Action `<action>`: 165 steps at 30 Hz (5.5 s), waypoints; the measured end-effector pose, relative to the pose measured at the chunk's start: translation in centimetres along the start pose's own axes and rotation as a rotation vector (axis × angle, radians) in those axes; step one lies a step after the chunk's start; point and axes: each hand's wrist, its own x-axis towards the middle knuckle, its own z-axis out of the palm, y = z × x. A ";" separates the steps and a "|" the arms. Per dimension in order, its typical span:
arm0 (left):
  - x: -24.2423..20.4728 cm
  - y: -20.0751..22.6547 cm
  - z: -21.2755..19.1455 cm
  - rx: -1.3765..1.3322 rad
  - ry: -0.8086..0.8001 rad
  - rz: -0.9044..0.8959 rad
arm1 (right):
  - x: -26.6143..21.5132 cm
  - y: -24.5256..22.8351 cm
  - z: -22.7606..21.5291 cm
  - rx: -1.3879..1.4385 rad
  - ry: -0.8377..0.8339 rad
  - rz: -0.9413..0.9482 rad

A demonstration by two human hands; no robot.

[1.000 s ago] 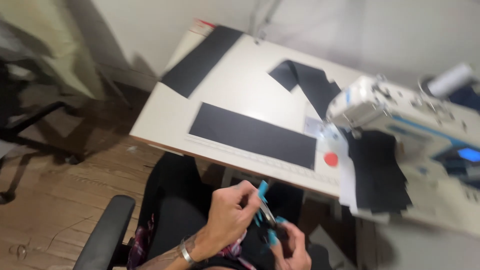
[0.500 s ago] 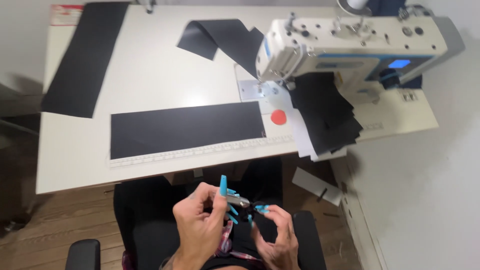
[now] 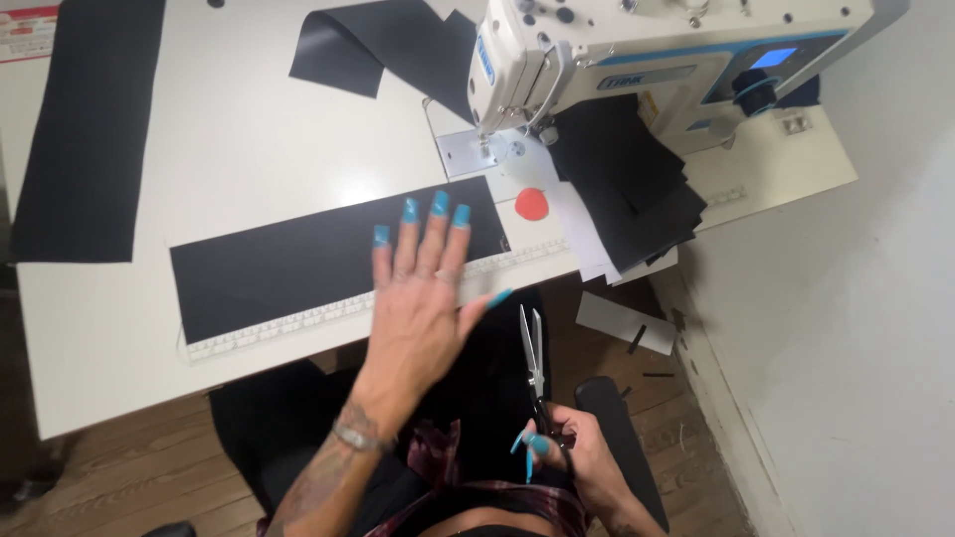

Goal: Measuring and cutting strips of black leather using a ruler and scissors

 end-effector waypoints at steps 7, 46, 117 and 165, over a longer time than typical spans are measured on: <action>-2.7 -2.1 2.2 0.422 0.001 0.007 | 0.7 -1.6 -0.5 -0.044 -0.057 0.039; -5.8 -2.1 2.7 0.343 0.181 -0.025 | 4.2 -2.3 2.3 -0.076 0.031 -0.135; -7.3 -2.8 2.9 0.241 0.218 -0.057 | 4.4 -5.0 5.3 -0.248 0.229 -0.022; -1.0 -3.4 2.2 0.139 -0.095 -0.052 | 3.8 2.0 -3.7 0.166 0.775 -0.690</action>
